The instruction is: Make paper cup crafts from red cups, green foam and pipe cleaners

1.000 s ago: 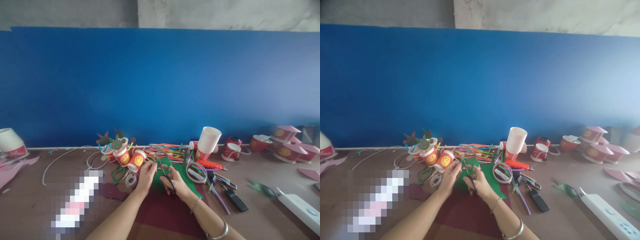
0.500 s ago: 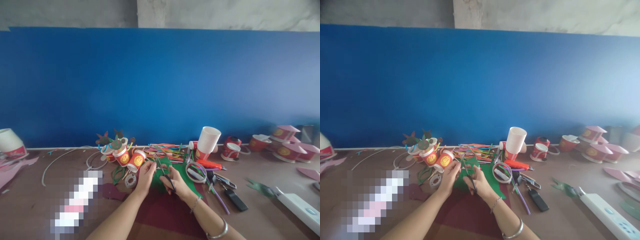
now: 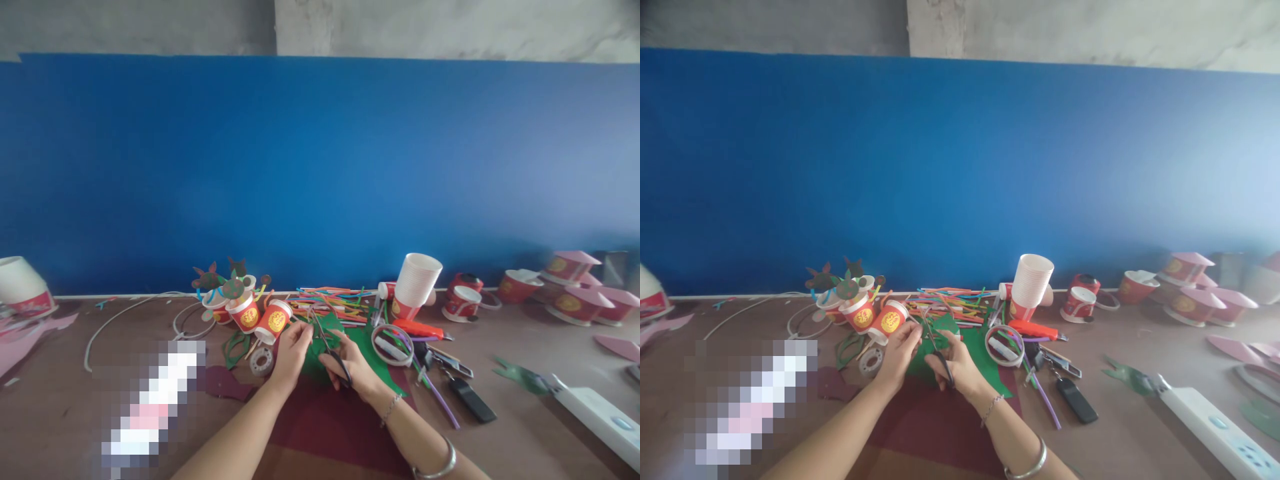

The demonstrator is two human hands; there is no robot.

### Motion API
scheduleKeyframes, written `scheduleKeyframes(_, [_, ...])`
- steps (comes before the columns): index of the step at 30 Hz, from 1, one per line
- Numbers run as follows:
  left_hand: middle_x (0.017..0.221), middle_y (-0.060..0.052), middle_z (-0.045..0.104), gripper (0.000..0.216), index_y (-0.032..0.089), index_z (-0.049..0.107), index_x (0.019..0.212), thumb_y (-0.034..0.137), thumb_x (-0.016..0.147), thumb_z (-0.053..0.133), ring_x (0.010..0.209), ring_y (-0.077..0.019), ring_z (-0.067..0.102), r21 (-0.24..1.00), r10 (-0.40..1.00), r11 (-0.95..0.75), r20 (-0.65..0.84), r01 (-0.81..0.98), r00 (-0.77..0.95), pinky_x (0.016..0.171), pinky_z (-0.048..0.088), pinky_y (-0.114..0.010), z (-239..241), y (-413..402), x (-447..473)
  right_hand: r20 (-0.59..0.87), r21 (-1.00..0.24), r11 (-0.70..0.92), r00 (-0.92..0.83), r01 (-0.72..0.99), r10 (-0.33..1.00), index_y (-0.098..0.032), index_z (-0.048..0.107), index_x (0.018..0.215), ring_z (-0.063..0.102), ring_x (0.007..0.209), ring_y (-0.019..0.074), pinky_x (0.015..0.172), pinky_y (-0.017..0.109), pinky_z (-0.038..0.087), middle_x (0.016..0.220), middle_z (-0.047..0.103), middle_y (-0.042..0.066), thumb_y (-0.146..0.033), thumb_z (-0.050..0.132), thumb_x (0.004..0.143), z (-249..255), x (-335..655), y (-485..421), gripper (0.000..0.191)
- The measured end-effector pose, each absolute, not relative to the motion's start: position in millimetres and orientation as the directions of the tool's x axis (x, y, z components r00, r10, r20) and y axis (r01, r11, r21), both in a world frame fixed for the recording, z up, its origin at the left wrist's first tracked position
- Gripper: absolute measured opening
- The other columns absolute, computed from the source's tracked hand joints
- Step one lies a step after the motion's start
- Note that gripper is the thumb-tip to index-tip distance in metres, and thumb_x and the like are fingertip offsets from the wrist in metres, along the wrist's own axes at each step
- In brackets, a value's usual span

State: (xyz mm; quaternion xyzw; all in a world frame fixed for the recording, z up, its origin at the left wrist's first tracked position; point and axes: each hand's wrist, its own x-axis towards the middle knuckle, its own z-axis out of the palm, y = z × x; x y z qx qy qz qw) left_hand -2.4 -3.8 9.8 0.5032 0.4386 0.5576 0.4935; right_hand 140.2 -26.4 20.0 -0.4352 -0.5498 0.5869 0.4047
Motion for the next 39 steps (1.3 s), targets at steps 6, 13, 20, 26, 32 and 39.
scheduleKeyframes(6, [0.05,0.008,0.034,0.035,0.019,0.047,0.06,0.048,0.077,0.057,0.046,-0.0077,0.028,0.986,0.991,-0.133,0.133,-0.102,-0.005,0.046,0.023,-0.021,11.0,-3.7,-2.6,-0.088,-0.996,-0.083,-0.277,0.031,0.957,-0.011,0.035,0.131,0.043,0.029,0.0081,0.03,0.016,0.03,0.041,0.052,-0.011,-0.042,0.071,0.066,21.1,141.0,-26.7,0.081])
scheduleKeyframes(13, [0.052,0.007,0.035,0.038,0.018,0.048,0.061,0.052,0.076,0.057,0.046,-0.0072,0.028,0.985,0.991,-0.134,0.131,-0.106,-0.029,0.044,0.021,-0.021,7.2,-2.3,-3.1,-0.078,-0.996,-0.064,-0.294,0.056,0.953,-0.01,0.038,0.128,0.041,0.028,0.0073,0.03,0.016,0.031,0.04,0.05,-0.011,-0.036,0.068,0.068,20.9,141.2,-25.5,0.072])
scheduleKeyframes(20, [0.054,0.007,0.038,0.037,0.018,0.049,0.063,0.052,0.077,0.056,0.046,-0.0069,0.029,0.984,0.99,-0.139,0.134,-0.115,-0.051,0.045,0.023,-0.02,6.0,-1.4,-3.1,-0.077,-0.997,-0.065,-0.31,0.047,0.948,-0.013,0.041,0.123,0.04,0.029,0.0073,0.03,0.017,0.032,0.041,0.05,-0.012,-0.038,0.069,0.067,22.5,140.9,-25.5,0.068])
scheduleKeyframes(26, [0.055,0.006,0.041,0.033,0.018,0.051,0.063,0.047,0.077,0.058,0.049,-0.0079,0.034,0.983,0.989,-0.145,0.144,-0.116,-0.024,0.047,0.026,-0.021,10.1,-4.4,-1.5,-0.087,-0.996,-0.078,-0.301,0.044,0.95,-0.013,0.041,0.122,0.047,0.032,0.0093,0.032,0.017,0.032,0.044,0.054,-0.009,-0.041,0.068,0.068,20.4,139.9,-26.8,0.066])
scheduleKeyframes(32, [0.053,0.007,0.039,0.033,0.018,0.051,0.063,0.046,0.078,0.058,0.047,-0.0073,0.032,0.983,0.991,-0.137,0.136,-0.125,-0.019,0.047,0.025,-0.021,10.5,-5.4,-0.4,-0.081,-0.993,-0.053,-0.298,0.101,0.951,-0.011,0.041,0.122,0.042,0.03,0.0077,0.031,0.017,0.03,0.041,0.051,-0.011,-0.042,0.066,0.071,21.7,142.7,-27.1,0.064])
scheduleKeyframes(39, [0.054,0.004,0.052,0.036,0.017,0.054,0.065,0.051,0.076,0.058,0.045,-0.0078,0.039,0.984,0.993,-0.112,0.105,-0.139,-0.054,0.043,0.026,-0.02,11.8,-5.2,-0.4,-0.077,-0.997,-0.063,-0.323,0.055,0.943,-0.012,0.046,0.114,0.041,0.03,0.0065,0.03,0.016,0.034,0.042,0.05,-0.011,-0.044,0.069,0.07,18.9,143.1,-24.8,0.06])
